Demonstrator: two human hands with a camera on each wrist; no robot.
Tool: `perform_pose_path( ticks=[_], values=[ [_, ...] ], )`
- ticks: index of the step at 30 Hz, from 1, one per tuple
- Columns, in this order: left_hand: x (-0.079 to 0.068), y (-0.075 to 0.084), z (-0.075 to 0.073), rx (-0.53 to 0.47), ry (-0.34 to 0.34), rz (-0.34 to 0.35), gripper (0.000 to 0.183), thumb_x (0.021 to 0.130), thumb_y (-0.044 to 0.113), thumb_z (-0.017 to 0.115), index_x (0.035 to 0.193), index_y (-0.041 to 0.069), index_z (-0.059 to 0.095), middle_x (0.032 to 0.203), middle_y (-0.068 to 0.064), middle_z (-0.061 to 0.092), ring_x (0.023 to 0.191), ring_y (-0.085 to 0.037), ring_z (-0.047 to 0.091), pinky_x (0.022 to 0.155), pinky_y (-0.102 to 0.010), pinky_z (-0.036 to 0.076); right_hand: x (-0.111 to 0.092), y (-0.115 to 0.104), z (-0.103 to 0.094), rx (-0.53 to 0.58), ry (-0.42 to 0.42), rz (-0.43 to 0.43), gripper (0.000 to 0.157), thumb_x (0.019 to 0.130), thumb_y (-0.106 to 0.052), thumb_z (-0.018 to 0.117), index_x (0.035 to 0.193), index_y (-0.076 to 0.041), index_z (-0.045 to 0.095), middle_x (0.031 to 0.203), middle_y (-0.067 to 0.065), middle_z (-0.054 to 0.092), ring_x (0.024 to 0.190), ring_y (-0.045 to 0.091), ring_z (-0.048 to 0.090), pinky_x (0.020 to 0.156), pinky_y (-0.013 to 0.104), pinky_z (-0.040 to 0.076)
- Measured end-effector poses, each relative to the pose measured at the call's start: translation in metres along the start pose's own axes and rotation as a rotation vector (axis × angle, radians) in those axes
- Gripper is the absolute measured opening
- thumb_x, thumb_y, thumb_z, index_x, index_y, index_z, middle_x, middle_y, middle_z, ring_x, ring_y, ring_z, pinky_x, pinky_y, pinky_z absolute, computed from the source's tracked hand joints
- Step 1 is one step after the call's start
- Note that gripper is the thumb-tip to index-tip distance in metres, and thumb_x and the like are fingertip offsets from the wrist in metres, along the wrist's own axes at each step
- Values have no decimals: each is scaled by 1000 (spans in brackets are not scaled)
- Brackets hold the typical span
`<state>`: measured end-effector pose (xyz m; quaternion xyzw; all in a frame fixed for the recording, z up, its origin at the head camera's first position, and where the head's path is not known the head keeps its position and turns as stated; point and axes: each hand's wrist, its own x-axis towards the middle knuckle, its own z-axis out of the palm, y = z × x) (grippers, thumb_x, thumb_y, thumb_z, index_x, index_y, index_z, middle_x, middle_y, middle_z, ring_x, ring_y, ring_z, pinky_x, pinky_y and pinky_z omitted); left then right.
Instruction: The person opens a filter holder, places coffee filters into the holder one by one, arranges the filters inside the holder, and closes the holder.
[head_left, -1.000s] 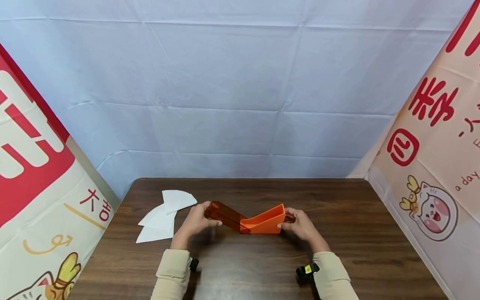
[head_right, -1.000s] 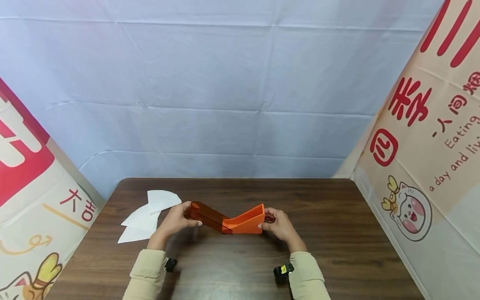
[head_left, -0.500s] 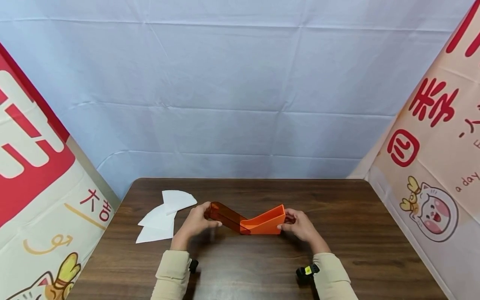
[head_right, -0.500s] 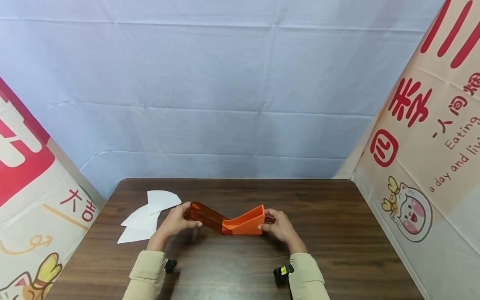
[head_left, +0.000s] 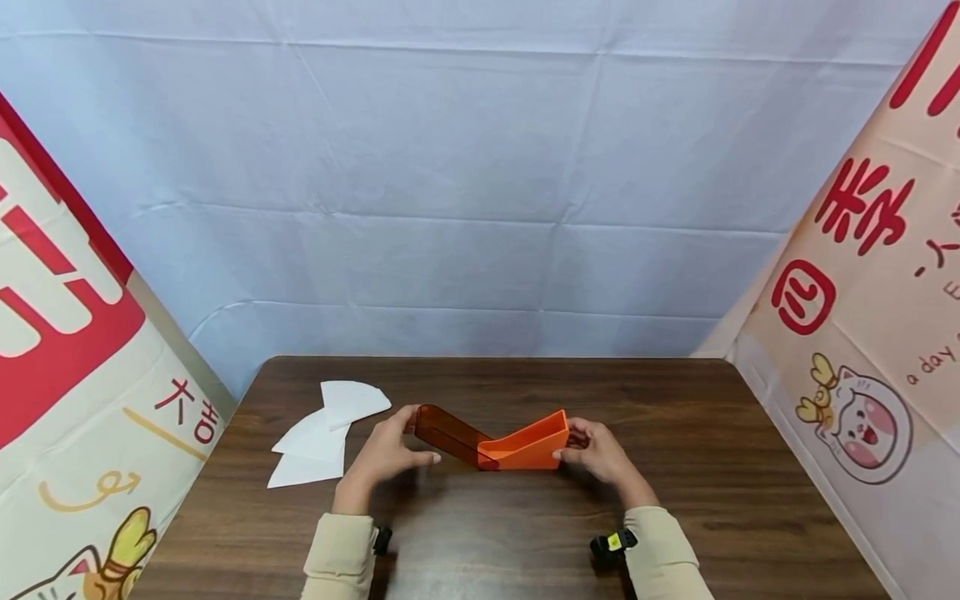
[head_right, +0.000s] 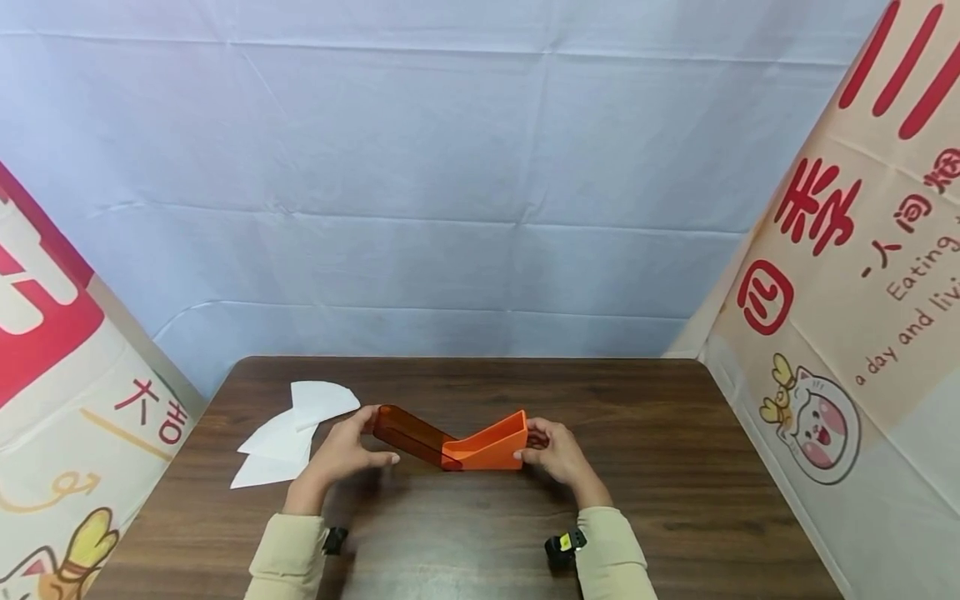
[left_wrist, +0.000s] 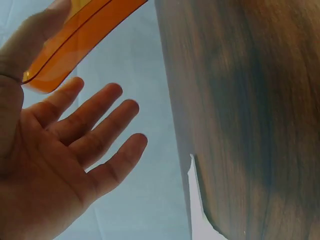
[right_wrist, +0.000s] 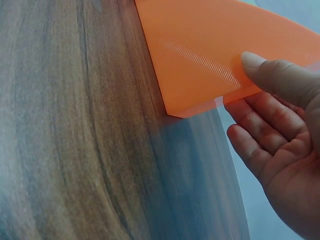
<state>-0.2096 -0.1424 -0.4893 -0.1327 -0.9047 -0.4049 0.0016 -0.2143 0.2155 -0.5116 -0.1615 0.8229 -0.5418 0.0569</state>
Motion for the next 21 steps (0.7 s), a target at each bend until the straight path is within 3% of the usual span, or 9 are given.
perform_pose_path(
  ticks=[4,6,11,15,21],
  values=[
    [-1,-6,-1,156,0,3,78,66,15,86,133,5,47,123,-11,56,115,-34,48,91,-50,40,0,-1,2,4,8,6,35,77,2,73,110,8,60,101,16,65,93,30,61,80,36,50],
    [-2,-11,-1,250,7,8,77,67,15,85,133,6,48,126,-14,53,115,-37,48,90,-50,40,3,9,2,10,11,6,37,77,-2,74,111,6,60,102,15,65,93,27,62,79,34,50],
    [-2,-23,-3,423,91,74,58,72,23,82,123,9,58,120,-14,56,100,-34,57,79,-49,47,5,15,4,15,8,0,40,78,-7,75,112,5,59,103,14,65,94,26,62,79,33,50],
    [-1,-29,-6,458,154,105,50,73,24,80,117,8,62,113,-13,59,96,-33,58,76,-47,48,5,15,4,18,11,14,40,77,-7,76,112,4,60,102,13,65,92,24,62,79,31,50],
    [2,-39,-12,462,169,81,49,74,24,79,116,4,62,110,-17,58,93,-36,58,73,-50,48,4,14,1,23,4,-1,38,76,-4,76,109,5,60,100,13,65,91,24,62,79,29,50]
  ],
)
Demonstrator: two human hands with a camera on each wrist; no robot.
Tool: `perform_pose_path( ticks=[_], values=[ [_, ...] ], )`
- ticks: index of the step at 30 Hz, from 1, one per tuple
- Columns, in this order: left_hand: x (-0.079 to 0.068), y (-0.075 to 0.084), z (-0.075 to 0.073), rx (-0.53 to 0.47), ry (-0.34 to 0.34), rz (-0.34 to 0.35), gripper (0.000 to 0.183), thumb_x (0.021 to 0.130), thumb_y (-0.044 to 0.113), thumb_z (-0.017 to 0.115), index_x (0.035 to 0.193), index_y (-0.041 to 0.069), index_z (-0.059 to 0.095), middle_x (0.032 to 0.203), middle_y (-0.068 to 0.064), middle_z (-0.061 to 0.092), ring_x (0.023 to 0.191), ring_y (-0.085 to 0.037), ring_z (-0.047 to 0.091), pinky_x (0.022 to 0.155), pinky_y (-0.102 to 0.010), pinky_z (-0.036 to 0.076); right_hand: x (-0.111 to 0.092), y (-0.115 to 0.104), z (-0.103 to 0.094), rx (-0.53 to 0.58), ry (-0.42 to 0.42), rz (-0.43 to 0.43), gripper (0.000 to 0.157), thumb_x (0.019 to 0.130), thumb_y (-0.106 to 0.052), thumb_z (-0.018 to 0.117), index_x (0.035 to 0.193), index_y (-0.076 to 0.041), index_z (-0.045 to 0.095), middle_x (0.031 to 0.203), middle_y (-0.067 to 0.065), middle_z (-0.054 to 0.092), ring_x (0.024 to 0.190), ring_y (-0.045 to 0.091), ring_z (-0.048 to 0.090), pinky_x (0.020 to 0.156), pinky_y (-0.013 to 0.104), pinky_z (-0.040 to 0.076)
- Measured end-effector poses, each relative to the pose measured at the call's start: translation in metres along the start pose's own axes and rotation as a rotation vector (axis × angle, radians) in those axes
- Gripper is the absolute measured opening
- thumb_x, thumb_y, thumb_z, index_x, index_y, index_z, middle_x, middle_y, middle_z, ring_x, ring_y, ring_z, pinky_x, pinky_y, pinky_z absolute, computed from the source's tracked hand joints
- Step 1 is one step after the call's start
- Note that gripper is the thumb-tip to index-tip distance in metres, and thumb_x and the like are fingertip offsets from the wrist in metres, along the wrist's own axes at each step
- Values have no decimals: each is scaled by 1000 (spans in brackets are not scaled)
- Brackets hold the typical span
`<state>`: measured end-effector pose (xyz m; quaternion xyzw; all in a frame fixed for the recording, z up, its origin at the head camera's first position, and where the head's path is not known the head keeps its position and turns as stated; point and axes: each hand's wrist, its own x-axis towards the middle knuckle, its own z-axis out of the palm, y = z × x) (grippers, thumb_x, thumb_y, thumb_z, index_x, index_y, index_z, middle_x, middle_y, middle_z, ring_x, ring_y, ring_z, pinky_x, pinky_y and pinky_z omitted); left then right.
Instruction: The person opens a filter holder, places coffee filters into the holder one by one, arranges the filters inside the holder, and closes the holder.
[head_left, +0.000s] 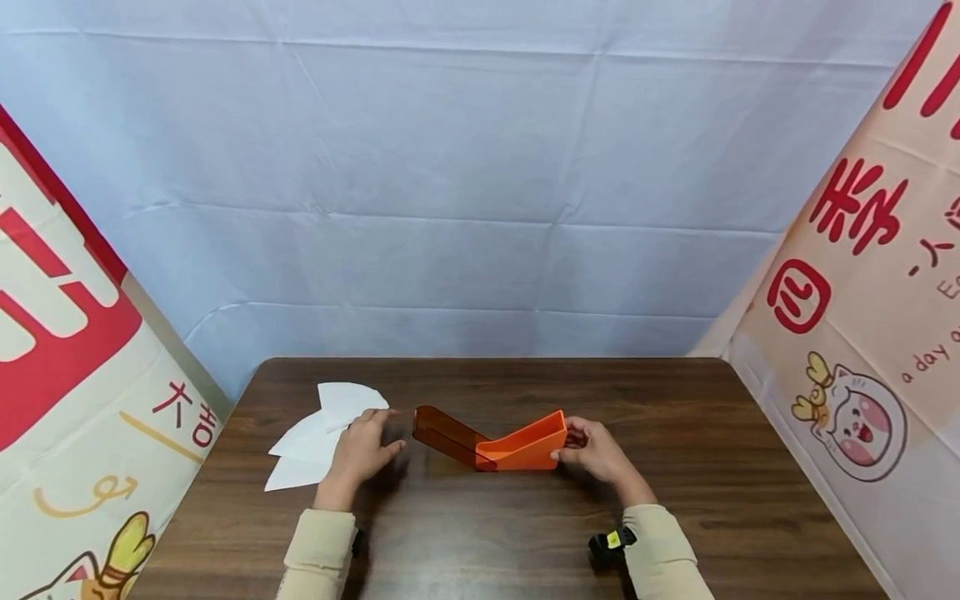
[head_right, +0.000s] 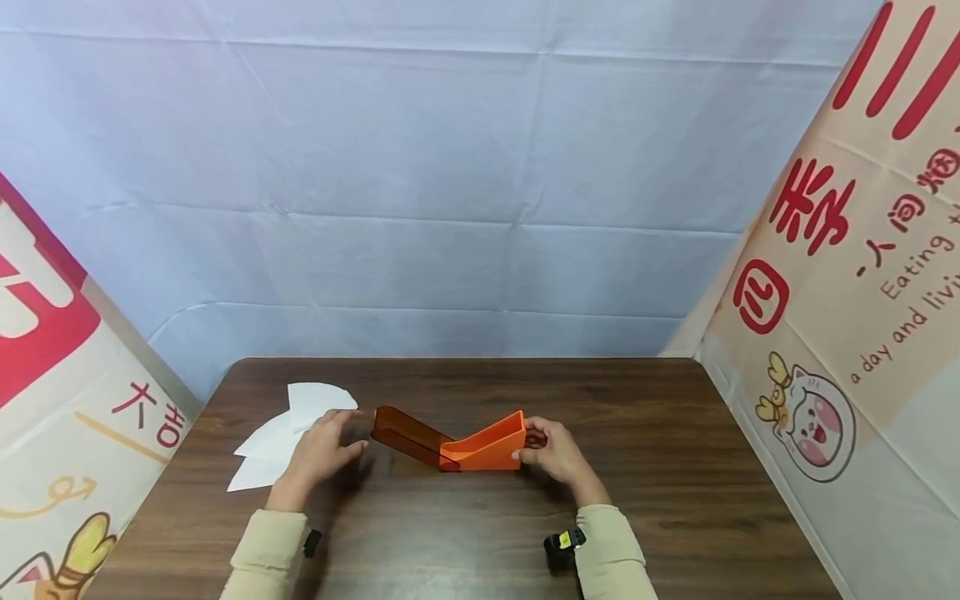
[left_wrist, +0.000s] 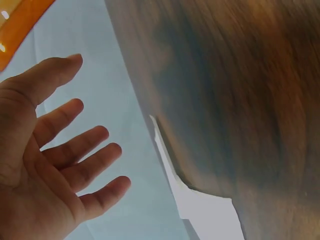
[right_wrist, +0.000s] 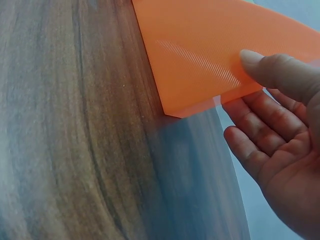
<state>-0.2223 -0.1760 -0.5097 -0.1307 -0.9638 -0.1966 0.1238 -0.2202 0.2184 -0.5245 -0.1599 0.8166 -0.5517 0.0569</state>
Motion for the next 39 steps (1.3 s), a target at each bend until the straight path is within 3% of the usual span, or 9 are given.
perform_pose_path(
  ticks=[8,14,33,39],
  values=[
    [4,-17,-2,-9,22,-77,47,77,23,77,117,4,62,114,-20,56,98,-40,55,71,-56,46,0,-1,-1,21,-8,0,38,76,-3,76,110,4,60,101,12,65,91,23,62,78,29,50],
    [5,-27,-1,-26,-2,-152,58,77,22,76,127,3,53,118,-24,53,101,-43,52,71,-57,45,-1,1,2,16,-16,12,37,77,-5,76,110,2,60,100,12,64,92,26,61,79,28,49],
    [26,-64,1,-44,-50,-261,64,79,19,72,134,-1,44,122,-30,48,102,-49,51,76,-58,43,-1,3,-1,27,-1,-23,36,77,-4,75,108,4,61,99,12,65,90,25,62,77,30,50],
    [31,-75,1,-26,-66,-262,62,80,20,70,132,-2,45,121,-31,48,103,-50,50,76,-58,43,-1,1,-1,26,-20,-9,36,77,-5,75,109,3,61,101,12,65,91,25,62,77,28,50]
  ],
)
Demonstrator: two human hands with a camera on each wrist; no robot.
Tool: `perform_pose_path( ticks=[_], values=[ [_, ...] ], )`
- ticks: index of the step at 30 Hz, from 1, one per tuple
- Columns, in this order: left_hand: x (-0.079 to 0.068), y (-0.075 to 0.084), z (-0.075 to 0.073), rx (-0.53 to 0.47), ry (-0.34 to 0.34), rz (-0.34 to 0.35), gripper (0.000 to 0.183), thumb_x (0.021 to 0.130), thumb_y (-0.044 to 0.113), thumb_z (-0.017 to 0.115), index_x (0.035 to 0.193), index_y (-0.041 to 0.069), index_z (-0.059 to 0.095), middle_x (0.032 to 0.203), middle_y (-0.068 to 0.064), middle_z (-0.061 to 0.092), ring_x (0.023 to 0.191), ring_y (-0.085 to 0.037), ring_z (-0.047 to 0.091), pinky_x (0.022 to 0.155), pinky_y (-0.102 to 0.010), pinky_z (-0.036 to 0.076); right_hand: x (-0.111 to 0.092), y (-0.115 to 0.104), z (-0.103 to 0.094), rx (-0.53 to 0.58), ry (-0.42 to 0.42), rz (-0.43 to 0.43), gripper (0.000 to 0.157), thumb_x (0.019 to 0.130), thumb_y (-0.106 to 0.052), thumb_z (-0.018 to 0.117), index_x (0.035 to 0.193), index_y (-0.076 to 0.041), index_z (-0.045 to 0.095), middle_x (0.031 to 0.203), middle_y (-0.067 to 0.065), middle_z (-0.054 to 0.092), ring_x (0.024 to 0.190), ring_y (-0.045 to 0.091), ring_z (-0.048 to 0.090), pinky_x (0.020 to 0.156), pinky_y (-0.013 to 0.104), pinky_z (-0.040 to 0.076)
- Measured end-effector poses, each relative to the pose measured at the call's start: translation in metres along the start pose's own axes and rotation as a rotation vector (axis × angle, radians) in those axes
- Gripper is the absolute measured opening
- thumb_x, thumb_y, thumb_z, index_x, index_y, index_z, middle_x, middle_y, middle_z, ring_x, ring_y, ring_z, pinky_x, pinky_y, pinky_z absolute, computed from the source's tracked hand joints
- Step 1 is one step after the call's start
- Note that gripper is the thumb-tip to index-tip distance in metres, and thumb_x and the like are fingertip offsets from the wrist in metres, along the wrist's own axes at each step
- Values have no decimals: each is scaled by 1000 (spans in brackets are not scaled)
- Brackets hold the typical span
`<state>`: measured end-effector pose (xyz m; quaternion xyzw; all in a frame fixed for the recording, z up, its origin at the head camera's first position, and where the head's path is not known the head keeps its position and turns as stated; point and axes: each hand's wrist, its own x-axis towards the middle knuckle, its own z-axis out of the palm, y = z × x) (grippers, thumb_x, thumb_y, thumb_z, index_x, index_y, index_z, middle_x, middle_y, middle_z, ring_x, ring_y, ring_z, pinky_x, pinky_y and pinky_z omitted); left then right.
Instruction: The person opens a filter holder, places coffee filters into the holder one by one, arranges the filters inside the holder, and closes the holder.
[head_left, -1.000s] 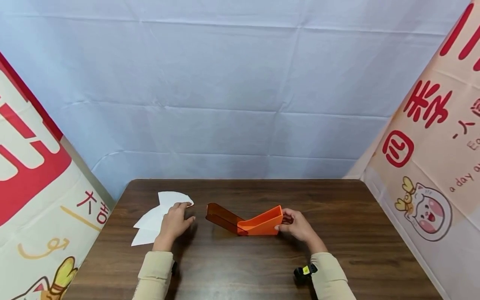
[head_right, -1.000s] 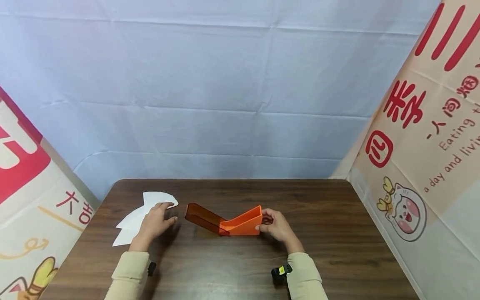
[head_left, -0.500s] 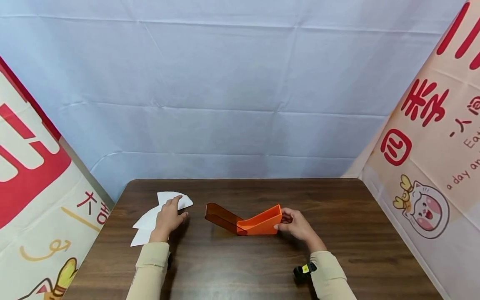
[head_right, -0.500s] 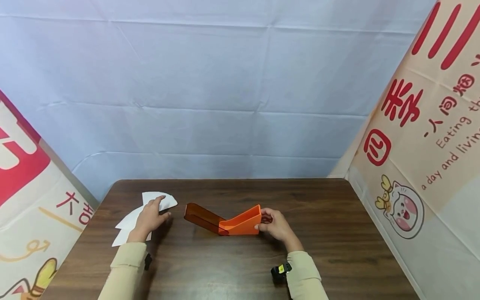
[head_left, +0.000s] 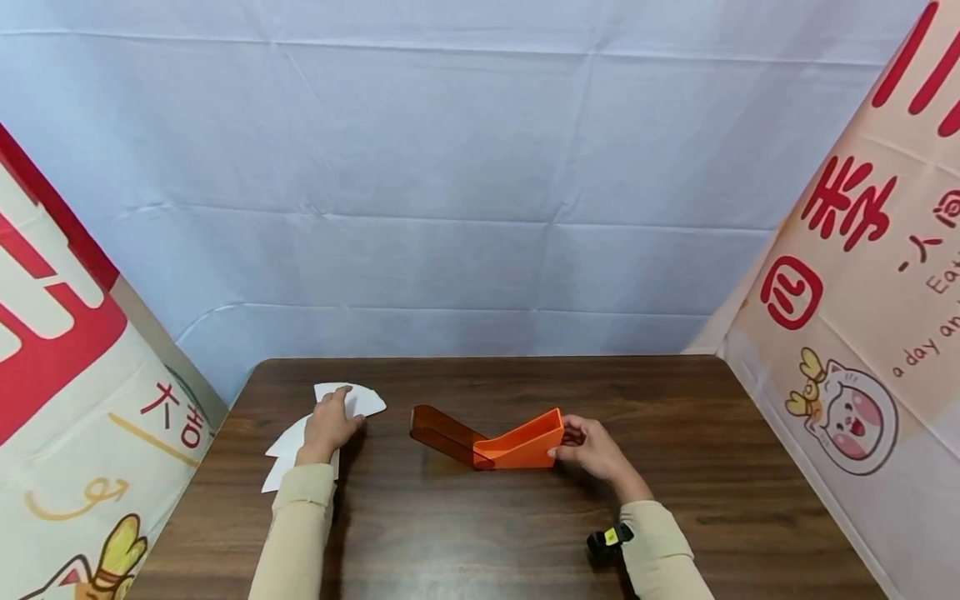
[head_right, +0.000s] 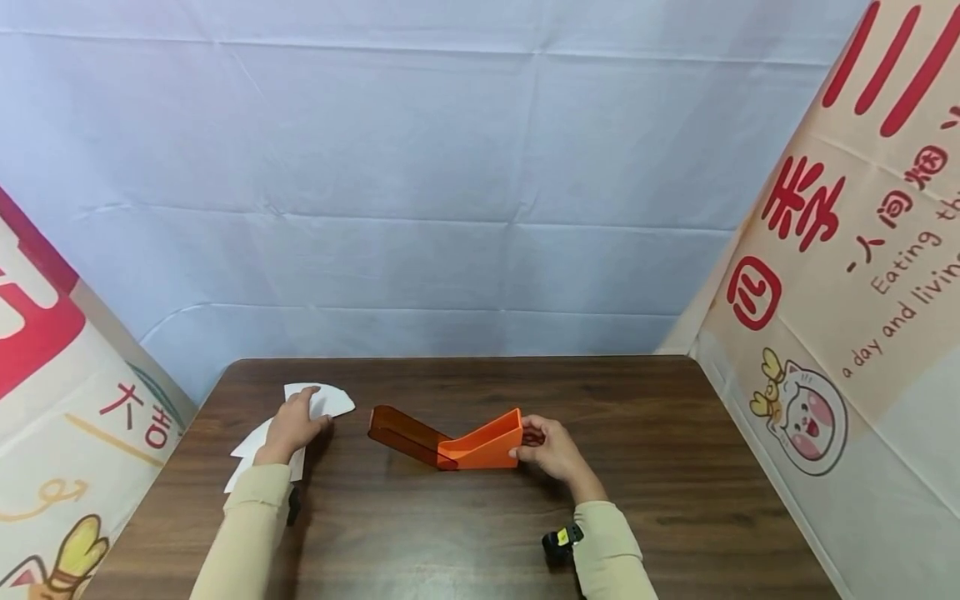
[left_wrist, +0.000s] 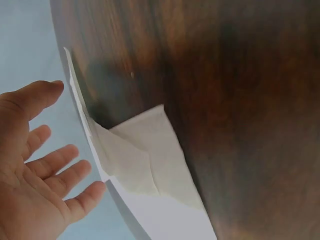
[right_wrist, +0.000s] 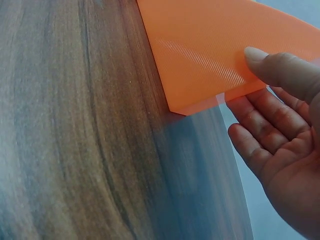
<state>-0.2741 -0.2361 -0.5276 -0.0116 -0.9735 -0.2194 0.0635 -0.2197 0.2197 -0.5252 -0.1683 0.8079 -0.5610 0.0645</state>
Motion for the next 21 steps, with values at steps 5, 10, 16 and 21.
perform_pose_path(
  ticks=[5,10,16,21],
  values=[
    [6,-8,0,7,-62,-20,58,85,21,65,134,-1,44,125,-31,47,107,-49,47,80,-59,41,-2,-16,1,-6,-3,5,33,78,1,73,108,4,61,100,13,65,91,29,61,77,29,50],
    [6,-11,0,31,-90,-35,45,91,13,51,133,-2,44,121,-31,50,105,-48,50,80,-59,41,0,-3,1,-20,11,19,36,77,-3,75,109,2,61,100,11,65,91,26,61,78,31,50],
    [6,-10,0,99,-79,-66,40,87,3,46,127,0,51,114,-29,54,97,-49,53,76,-64,38,0,-1,1,-4,10,10,38,77,-7,76,110,1,61,101,11,65,92,26,62,78,27,49],
    [6,-11,2,157,-121,-77,41,87,2,46,127,3,54,113,-31,51,98,-49,49,73,-62,37,-2,-7,1,15,1,13,35,78,0,74,110,3,61,100,12,65,92,28,61,76,27,50]
  ],
)
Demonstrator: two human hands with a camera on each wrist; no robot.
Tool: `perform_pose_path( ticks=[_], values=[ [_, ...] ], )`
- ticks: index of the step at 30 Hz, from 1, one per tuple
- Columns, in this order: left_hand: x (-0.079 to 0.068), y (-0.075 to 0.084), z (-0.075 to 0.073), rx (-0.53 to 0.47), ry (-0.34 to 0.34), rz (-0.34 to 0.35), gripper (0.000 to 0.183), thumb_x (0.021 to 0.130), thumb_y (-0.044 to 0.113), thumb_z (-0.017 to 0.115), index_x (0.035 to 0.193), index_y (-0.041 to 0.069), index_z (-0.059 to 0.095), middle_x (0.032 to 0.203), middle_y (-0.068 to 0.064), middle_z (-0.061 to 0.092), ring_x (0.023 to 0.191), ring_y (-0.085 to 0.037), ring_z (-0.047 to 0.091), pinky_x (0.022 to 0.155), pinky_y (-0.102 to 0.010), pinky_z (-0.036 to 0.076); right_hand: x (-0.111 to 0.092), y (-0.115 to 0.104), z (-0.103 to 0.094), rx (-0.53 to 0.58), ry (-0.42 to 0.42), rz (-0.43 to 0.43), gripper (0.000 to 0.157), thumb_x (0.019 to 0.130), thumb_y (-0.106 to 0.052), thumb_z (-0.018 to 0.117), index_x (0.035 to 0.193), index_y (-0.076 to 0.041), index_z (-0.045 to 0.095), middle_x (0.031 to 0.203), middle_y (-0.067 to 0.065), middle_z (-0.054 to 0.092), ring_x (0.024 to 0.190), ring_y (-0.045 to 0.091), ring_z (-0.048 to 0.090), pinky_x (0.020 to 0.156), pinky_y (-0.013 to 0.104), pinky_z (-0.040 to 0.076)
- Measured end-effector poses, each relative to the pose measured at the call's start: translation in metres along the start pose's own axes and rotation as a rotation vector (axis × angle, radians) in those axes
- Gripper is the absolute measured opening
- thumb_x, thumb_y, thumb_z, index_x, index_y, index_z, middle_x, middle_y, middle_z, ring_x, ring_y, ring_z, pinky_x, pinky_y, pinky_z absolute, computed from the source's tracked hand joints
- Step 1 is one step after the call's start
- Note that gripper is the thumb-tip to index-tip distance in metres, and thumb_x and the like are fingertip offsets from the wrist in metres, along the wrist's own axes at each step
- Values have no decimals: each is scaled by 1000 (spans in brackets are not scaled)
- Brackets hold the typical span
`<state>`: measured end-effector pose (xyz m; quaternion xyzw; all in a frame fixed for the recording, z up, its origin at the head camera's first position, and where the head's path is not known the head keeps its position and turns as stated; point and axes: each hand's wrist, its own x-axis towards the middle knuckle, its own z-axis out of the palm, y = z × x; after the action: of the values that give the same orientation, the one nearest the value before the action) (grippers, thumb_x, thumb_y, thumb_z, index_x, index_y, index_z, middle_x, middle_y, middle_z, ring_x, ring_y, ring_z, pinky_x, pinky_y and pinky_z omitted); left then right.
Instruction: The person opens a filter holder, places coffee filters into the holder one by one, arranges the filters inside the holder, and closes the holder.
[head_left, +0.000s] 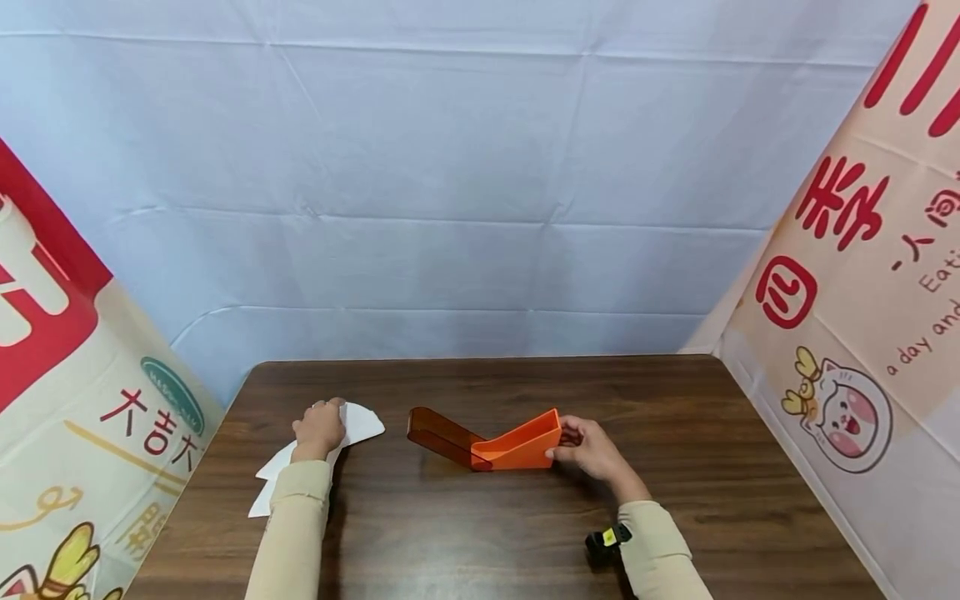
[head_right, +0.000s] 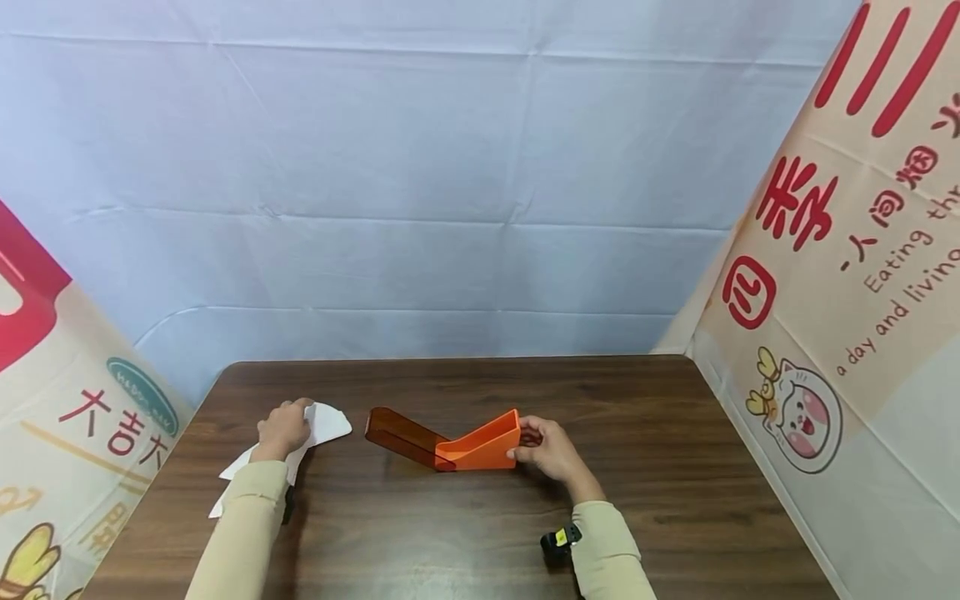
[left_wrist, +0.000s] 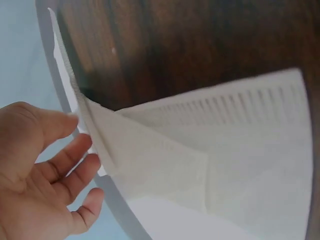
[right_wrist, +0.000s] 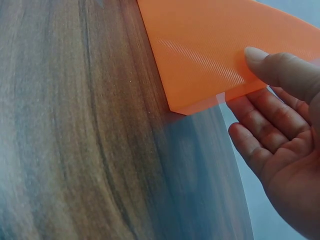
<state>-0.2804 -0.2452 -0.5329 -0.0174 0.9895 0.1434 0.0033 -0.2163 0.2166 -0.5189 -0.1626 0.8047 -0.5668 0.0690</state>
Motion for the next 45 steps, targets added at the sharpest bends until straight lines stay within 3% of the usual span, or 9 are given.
perform_pose_path(
  ticks=[5,9,14,20,25,29,33,38,45],
  values=[
    [-1,1,3,12,-42,36,49,87,-1,45,136,5,47,133,-30,36,116,-52,34,75,-65,36,-5,-20,1,-2,-3,-4,31,78,6,71,107,6,61,99,15,65,92,33,61,76,26,49],
    [-2,3,4,21,-103,77,52,90,-4,44,140,7,41,145,-26,25,129,-49,21,83,-72,28,-6,-27,1,-7,8,11,32,77,7,71,107,5,61,98,14,65,92,32,61,76,25,49],
    [-4,7,3,30,-117,88,48,89,-7,46,136,4,46,140,-27,33,125,-48,31,86,-73,25,-4,-14,1,-2,4,7,33,77,4,73,107,4,61,98,13,65,91,29,61,77,27,50],
    [-2,8,2,77,-16,121,42,90,-7,45,129,5,54,122,-26,50,107,-48,48,82,-68,33,0,5,1,-7,21,4,36,76,-5,76,108,2,62,99,10,66,90,23,62,77,28,50],
    [0,6,-2,97,90,129,32,91,-3,47,118,5,62,108,-24,53,99,-47,49,77,-63,37,1,7,1,1,30,-26,35,76,-3,76,107,4,62,98,11,66,89,22,63,77,30,50],
    [0,4,-6,84,149,140,21,85,0,58,102,5,68,99,-21,52,95,-45,48,74,-62,36,1,1,1,8,24,-18,34,76,1,74,108,5,61,98,11,66,90,22,63,77,28,50],
    [-2,4,-10,60,95,166,27,81,4,68,108,4,66,105,-22,54,99,-45,49,74,-62,38,-3,-14,-1,21,-8,-38,32,77,6,72,107,9,59,98,16,65,90,28,62,76,27,50],
    [-1,3,-9,47,-36,180,42,82,-2,63,124,2,58,116,-25,57,98,-44,56,68,-58,45,-1,-9,0,19,-2,-30,34,77,5,72,108,8,60,98,14,65,90,28,62,76,27,50],
    [1,4,-7,79,1,193,35,81,1,68,116,2,63,109,-24,60,91,-42,58,67,-59,44,1,6,0,22,18,-17,36,76,-2,75,109,4,61,99,12,65,90,25,62,77,28,50]
  ],
)
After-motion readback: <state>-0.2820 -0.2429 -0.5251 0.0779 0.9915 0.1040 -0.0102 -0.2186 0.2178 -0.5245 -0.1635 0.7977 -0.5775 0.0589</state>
